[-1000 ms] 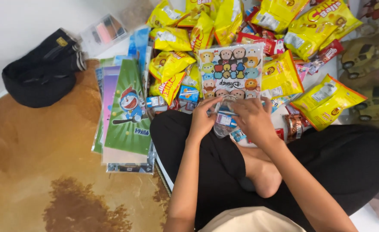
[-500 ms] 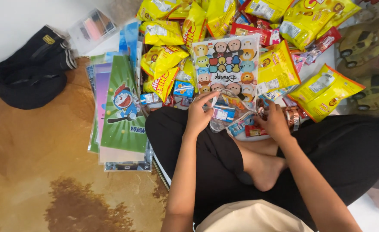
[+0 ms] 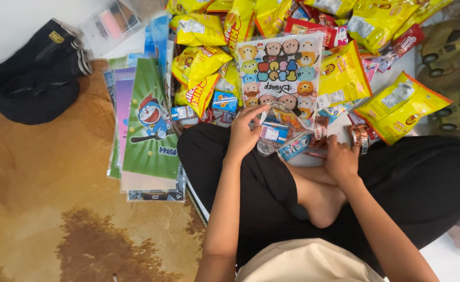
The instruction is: Packing various snack packets and stickers into plastic bags while sitting on the floor.
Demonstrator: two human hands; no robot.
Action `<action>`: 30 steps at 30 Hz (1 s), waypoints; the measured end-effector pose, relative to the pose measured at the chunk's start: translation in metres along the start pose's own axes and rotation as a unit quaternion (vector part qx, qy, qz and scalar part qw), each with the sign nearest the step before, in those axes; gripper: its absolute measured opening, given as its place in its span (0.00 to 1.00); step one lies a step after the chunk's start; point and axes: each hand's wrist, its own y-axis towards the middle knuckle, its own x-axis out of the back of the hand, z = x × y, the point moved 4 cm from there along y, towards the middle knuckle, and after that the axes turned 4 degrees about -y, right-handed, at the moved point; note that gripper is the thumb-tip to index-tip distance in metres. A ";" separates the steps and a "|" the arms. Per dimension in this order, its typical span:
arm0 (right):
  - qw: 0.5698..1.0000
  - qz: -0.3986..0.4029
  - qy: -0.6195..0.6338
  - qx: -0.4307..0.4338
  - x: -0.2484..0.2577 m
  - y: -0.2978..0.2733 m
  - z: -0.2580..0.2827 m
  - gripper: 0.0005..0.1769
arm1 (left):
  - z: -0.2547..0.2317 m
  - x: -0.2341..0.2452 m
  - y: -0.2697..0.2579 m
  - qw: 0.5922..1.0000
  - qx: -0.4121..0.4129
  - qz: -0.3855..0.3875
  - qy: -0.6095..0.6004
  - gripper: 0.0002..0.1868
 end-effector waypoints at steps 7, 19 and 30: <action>0.975 -0.035 0.220 0.012 0.103 -0.021 -0.007 0.21 | 0.002 0.000 -0.004 1.000 0.003 -0.005 -0.009 0.35; 0.779 -0.287 0.528 0.178 0.275 -0.011 0.069 0.13 | 0.001 0.002 -0.005 0.999 -0.016 -0.006 -0.031 0.34; 0.895 -0.330 0.266 0.139 0.216 0.021 0.084 0.11 | 0.003 0.004 -0.002 0.999 0.005 0.012 -0.045 0.34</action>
